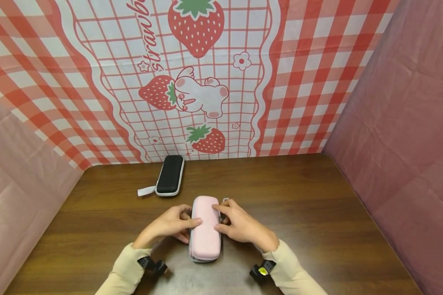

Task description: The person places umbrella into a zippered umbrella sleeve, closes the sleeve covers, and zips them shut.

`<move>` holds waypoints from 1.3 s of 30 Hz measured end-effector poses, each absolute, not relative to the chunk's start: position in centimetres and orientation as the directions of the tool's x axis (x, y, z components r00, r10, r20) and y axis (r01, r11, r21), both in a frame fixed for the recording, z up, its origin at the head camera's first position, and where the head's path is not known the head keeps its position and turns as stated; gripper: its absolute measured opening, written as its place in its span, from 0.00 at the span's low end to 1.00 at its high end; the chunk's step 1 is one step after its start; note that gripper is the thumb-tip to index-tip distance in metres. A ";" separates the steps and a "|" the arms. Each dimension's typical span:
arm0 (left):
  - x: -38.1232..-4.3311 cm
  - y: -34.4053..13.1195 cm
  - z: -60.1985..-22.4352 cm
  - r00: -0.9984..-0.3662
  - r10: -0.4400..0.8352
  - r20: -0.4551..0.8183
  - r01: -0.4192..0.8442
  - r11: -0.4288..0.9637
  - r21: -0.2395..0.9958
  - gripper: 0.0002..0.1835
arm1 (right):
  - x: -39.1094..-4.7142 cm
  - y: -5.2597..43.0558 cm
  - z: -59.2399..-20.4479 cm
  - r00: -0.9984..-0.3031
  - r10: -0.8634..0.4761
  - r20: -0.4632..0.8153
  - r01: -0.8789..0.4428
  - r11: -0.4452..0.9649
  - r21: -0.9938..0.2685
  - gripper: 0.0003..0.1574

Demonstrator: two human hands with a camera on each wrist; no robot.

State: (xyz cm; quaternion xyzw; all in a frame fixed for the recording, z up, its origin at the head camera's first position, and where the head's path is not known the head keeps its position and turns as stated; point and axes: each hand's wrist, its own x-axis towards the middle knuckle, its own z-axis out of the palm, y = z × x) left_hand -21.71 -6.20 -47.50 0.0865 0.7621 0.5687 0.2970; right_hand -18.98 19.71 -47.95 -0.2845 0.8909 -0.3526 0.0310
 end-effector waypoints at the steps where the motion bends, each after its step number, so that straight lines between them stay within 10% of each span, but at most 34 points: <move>1: -21.7 -6.2 -47.5 -0.808 0.470 -0.354 -0.203 0.341 0.918 0.42 | -19.0 19.7 -48.0 -0.838 -0.525 0.148 -0.484 0.590 -0.646 0.36; 39: -21.1 -4.9 -47.6 -0.839 0.426 -0.338 -0.134 0.439 0.888 0.25 | -18.8 19.0 -48.2 -0.899 -0.422 0.120 -0.378 0.606 -0.700 0.36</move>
